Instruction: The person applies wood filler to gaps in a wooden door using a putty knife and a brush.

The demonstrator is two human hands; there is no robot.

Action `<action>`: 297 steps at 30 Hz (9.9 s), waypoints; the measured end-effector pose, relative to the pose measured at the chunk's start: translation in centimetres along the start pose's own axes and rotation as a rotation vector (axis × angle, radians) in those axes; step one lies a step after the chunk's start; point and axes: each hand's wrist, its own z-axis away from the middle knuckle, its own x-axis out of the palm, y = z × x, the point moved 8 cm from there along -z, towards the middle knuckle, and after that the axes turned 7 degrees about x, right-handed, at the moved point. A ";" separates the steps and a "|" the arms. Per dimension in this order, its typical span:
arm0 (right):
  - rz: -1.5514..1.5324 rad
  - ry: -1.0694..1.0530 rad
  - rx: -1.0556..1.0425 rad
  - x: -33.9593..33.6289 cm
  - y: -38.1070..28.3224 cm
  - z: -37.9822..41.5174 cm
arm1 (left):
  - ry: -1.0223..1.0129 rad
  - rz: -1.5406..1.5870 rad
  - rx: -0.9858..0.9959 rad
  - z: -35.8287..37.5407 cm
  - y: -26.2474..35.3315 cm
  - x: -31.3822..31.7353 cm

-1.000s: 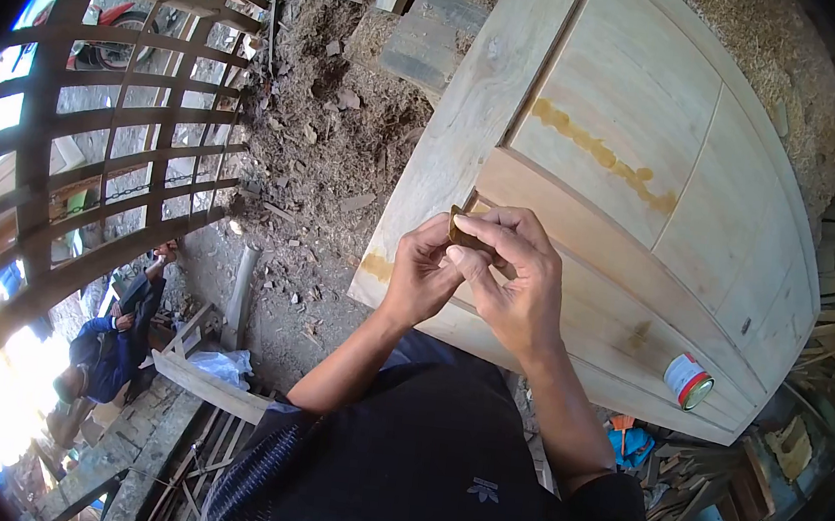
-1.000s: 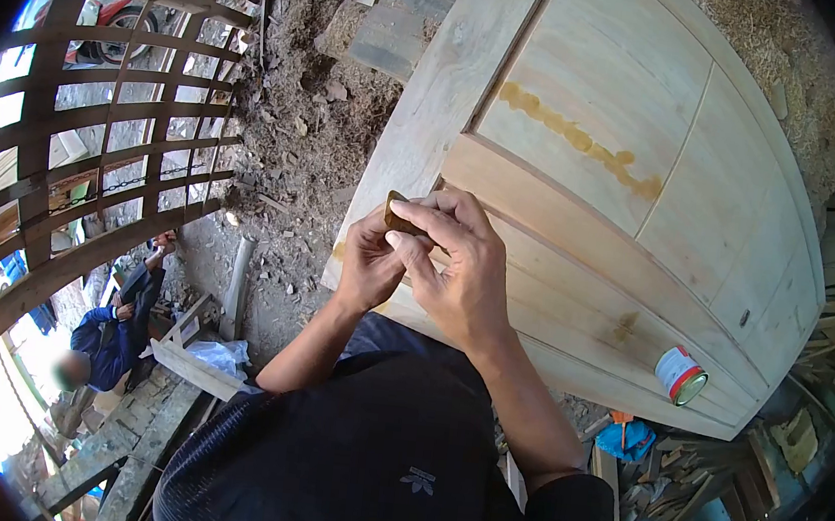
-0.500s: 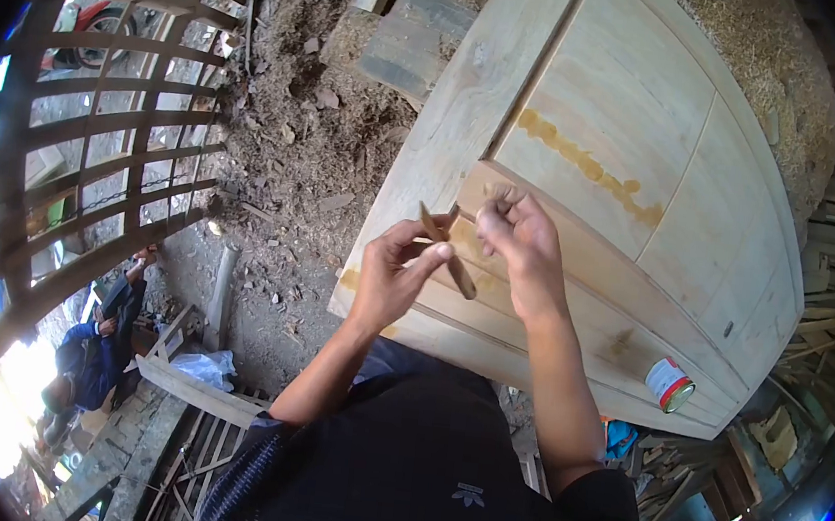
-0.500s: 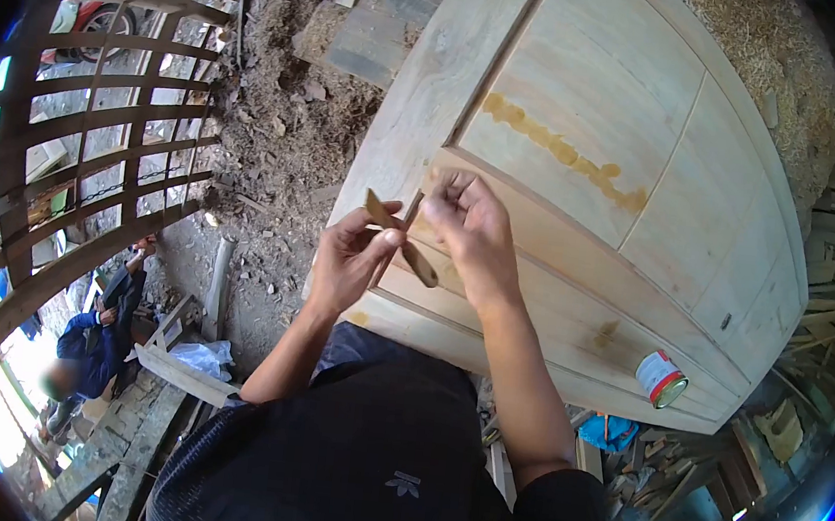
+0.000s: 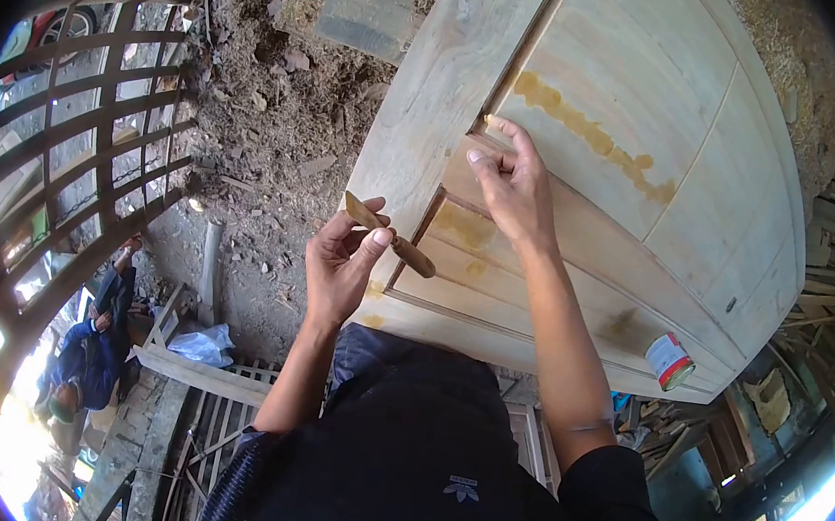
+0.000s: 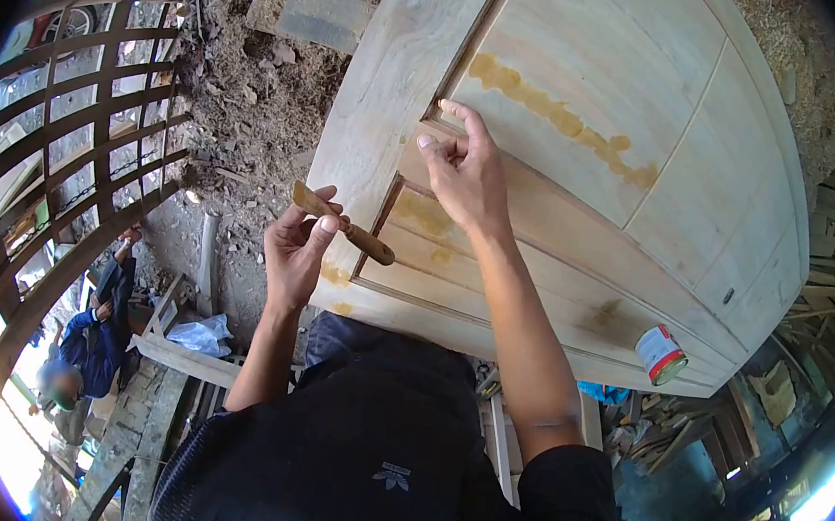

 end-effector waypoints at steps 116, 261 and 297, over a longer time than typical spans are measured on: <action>-0.262 -0.009 0.020 -4.1 0.8 10.6 | -0.110 0.134 0.086 0.2 2.4 2.9; 0.398 0.120 -0.102 -1.6 -3.0 2.5 | 0.013 -0.027 0.101 -2.0 1.7 -1.0; -0.342 -0.409 -0.157 -7.0 7.0 26.4 | -0.791 0.137 0.200 16.4 1.7 16.8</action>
